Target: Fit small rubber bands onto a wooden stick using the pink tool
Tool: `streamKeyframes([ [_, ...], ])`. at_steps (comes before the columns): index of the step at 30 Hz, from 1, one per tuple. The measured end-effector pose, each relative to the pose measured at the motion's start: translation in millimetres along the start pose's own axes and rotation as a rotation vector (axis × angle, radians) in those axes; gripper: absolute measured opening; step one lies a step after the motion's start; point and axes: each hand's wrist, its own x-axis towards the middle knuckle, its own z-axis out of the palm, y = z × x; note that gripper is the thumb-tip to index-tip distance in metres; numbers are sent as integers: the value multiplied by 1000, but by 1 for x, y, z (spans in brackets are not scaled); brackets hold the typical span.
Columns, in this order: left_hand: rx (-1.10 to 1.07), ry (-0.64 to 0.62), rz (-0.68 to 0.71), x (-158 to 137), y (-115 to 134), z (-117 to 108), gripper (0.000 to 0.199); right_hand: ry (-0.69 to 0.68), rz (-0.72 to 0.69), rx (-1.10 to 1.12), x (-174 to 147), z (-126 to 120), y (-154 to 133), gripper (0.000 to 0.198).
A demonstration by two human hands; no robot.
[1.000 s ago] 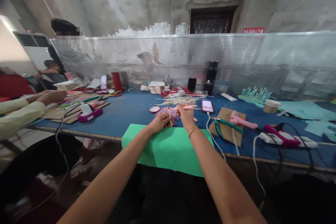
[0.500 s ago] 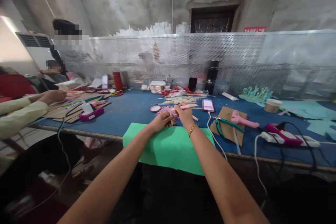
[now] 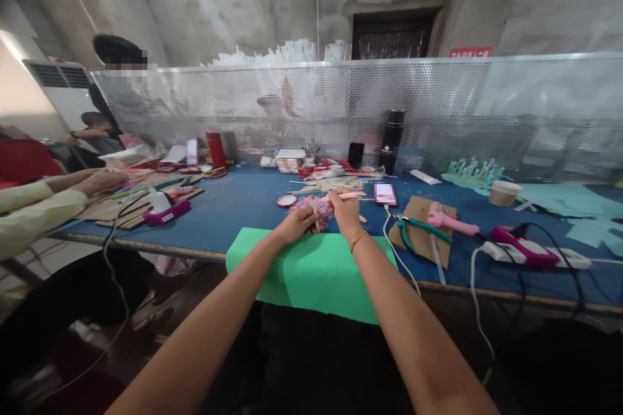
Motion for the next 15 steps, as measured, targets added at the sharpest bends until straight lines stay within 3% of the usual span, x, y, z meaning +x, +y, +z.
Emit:
streamKeyframes([
  [5,2,3,-5,2,-3,1,35,-80,7,-12,-2,1,-1,28],
  [11,-16,8,2,2,-4,1,36,50,-23,-36,3,-3,2,26],
  [15,2,4,18,3,-5,1,38,28,42,34,5,-2,-6,29],
])
